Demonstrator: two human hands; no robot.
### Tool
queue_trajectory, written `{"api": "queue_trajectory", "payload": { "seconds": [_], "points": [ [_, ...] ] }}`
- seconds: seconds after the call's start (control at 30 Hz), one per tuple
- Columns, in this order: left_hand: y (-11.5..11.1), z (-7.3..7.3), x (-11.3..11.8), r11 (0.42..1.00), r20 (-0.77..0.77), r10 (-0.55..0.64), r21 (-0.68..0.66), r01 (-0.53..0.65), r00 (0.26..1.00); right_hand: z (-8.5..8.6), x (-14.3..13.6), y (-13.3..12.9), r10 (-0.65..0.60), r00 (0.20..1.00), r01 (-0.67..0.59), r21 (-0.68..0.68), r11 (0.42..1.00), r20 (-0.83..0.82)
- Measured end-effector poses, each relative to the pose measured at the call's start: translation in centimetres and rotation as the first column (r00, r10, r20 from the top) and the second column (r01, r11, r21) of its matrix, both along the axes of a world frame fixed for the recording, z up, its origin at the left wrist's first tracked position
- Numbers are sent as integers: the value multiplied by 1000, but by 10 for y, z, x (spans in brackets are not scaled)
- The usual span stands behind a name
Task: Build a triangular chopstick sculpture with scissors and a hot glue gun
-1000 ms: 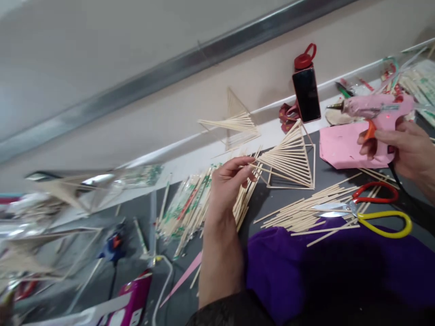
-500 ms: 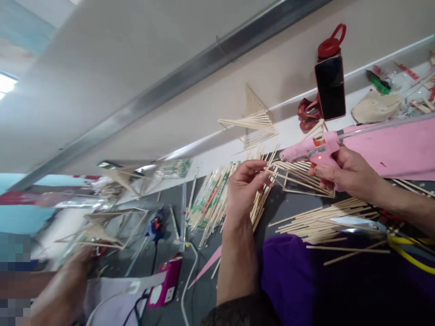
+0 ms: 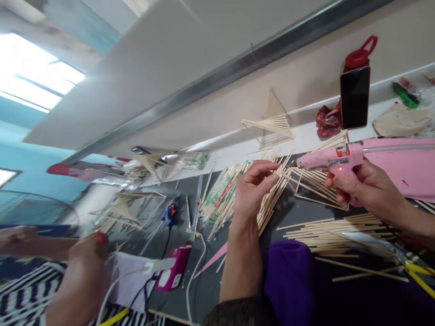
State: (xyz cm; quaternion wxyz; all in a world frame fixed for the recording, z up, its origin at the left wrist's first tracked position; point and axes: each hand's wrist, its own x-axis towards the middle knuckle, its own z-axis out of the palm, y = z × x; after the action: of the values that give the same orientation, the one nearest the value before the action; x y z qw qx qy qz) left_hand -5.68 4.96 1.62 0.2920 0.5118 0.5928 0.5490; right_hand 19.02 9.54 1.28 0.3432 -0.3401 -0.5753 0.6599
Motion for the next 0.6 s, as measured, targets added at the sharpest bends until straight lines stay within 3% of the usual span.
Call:
{"api": "queue_trajectory", "payload": {
  "seconds": [0.23, 0.47, 0.6],
  "points": [
    [-3, 18, 19, 997, -29, -52, 61, 54, 998, 4, -2, -8, 17, 999, -17, -3, 1000, -34],
    [1, 16, 22, 1000, -8, -6, 11, 6, 1000, 7, 2, -7, 13, 1000, -13, 35, 999, -18],
    [2, 14, 13, 996, 24, 83, 33, -84, 996, 5, 6, -1, -62, 998, 61, 44, 997, 0]
  ]
}}
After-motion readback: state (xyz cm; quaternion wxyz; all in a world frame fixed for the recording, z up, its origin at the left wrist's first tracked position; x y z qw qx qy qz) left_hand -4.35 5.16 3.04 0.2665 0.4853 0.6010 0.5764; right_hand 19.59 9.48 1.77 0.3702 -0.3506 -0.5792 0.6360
